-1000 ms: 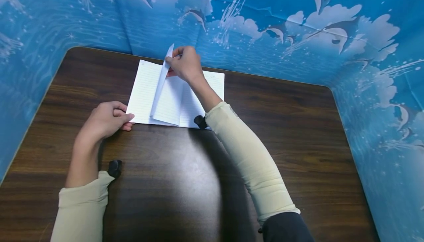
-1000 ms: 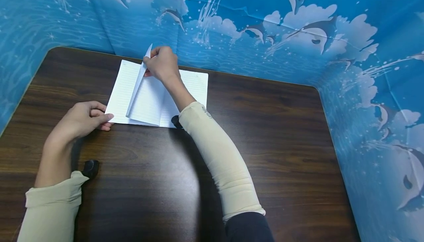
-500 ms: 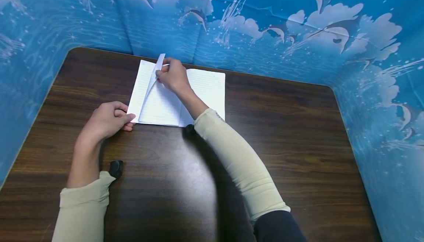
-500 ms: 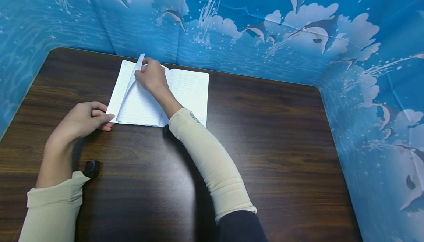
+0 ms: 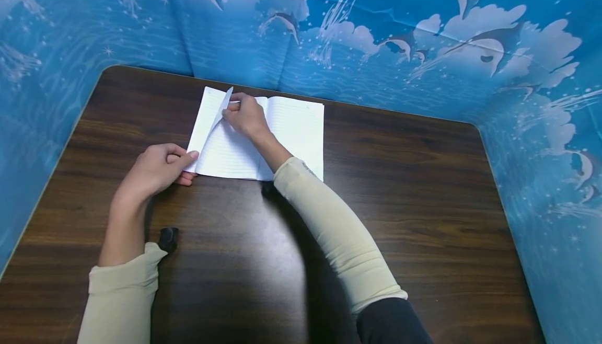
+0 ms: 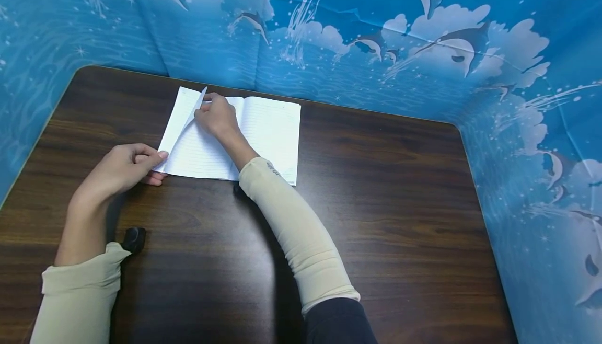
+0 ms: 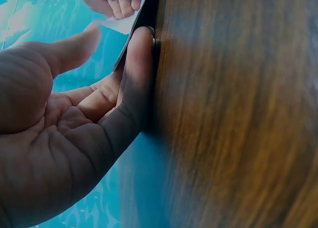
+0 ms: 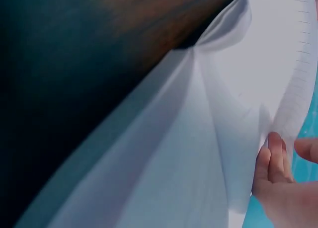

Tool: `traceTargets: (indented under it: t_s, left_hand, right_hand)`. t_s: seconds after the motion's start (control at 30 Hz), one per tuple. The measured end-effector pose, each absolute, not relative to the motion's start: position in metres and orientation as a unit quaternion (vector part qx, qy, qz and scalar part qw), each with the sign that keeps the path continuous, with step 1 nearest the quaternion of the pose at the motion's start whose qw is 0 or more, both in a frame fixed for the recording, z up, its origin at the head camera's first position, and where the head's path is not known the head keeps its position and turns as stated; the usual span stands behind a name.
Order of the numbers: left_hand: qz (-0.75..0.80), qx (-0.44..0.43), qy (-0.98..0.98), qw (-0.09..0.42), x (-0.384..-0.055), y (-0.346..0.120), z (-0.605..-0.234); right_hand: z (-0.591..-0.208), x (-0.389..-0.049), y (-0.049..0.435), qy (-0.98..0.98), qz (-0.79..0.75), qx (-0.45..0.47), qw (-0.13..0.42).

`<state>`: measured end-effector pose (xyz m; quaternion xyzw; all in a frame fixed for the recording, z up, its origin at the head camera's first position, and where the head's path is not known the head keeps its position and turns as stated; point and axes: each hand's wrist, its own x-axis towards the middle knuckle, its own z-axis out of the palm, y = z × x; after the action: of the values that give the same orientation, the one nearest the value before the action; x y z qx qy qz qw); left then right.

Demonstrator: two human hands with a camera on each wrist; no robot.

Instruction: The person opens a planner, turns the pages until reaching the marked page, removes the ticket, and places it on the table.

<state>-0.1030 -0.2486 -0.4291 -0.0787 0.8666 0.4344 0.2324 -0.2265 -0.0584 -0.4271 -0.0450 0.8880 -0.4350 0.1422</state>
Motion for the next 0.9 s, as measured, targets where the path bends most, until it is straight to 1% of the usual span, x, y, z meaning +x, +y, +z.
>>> traceTargets:
  t_s: [0.17, 0.33, 0.43, 0.57, 0.9]
  left_hand:
    - [0.423, -0.087, 0.869, 0.239, -0.103, -0.247, -0.427]
    - [0.427, -0.091, 0.866, 0.242, -0.102, -0.248, -0.426]
    - [0.424, -0.079, 0.872, 0.233, -0.102, -0.247, -0.426]
    - [0.413, -0.073, 0.879, 0.226, -0.102, -0.244, -0.427]
    - [0.411, -0.079, 0.88, 0.225, -0.103, -0.243, -0.428]
  right_hand:
    - [-0.428, -0.226, -0.056, 0.879, -0.436, -0.091, 0.173]
    - [-0.428, -0.224, -0.055, 0.905, -0.343, -0.181, 0.176]
    - [-0.426, -0.221, -0.056, 0.918, -0.283, -0.216, 0.176]
    - [-0.423, -0.218, -0.057, 0.924, -0.248, -0.229, 0.18]
    - [-0.421, -0.216, -0.06, 0.93, -0.229, -0.224, 0.182]
